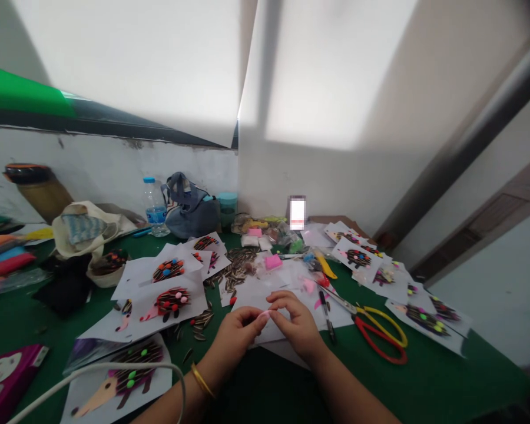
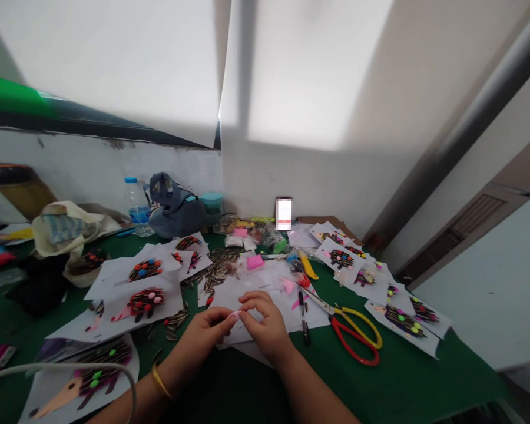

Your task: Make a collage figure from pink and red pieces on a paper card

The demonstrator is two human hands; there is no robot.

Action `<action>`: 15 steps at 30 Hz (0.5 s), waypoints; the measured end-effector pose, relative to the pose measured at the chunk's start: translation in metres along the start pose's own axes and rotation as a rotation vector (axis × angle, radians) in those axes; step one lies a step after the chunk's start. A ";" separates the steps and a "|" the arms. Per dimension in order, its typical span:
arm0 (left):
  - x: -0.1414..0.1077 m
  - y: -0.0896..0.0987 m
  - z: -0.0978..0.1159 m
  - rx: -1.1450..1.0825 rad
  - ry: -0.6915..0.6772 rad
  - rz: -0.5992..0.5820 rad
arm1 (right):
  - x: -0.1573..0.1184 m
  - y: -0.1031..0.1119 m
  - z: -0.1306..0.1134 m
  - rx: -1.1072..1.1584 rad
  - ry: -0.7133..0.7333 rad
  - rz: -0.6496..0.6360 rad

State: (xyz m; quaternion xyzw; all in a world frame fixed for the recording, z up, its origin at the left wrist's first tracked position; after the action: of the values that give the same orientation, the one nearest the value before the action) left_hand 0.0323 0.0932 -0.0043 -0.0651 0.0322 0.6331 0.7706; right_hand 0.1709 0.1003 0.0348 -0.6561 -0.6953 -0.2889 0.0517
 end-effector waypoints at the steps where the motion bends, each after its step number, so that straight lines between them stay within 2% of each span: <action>1: 0.000 0.002 0.005 0.055 -0.048 0.026 | 0.000 0.000 0.001 0.001 -0.004 0.006; 5: -0.002 0.007 0.020 0.234 -0.216 0.085 | -0.001 -0.004 0.001 0.016 -0.018 -0.027; 9: -0.002 0.006 0.020 0.301 -0.253 0.094 | -0.002 -0.010 -0.001 0.012 -0.014 -0.064; 15: -0.004 0.005 0.019 0.267 -0.242 0.093 | -0.002 -0.006 0.001 -0.002 -0.031 -0.024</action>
State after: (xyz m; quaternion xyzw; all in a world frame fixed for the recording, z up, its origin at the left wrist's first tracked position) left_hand 0.0256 0.0926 0.0150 0.1160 0.0260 0.6615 0.7405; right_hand 0.1663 0.0996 0.0310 -0.6521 -0.7035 -0.2803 0.0368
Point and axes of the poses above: each hand's wrist, its own x-axis towards the middle knuckle, its own y-axis out of the back of the hand, z = x × y, the point moved 10 cm from there along x, towards the middle knuckle, and after that the axes turned 5 degrees about -x, right-handed, at the moved point
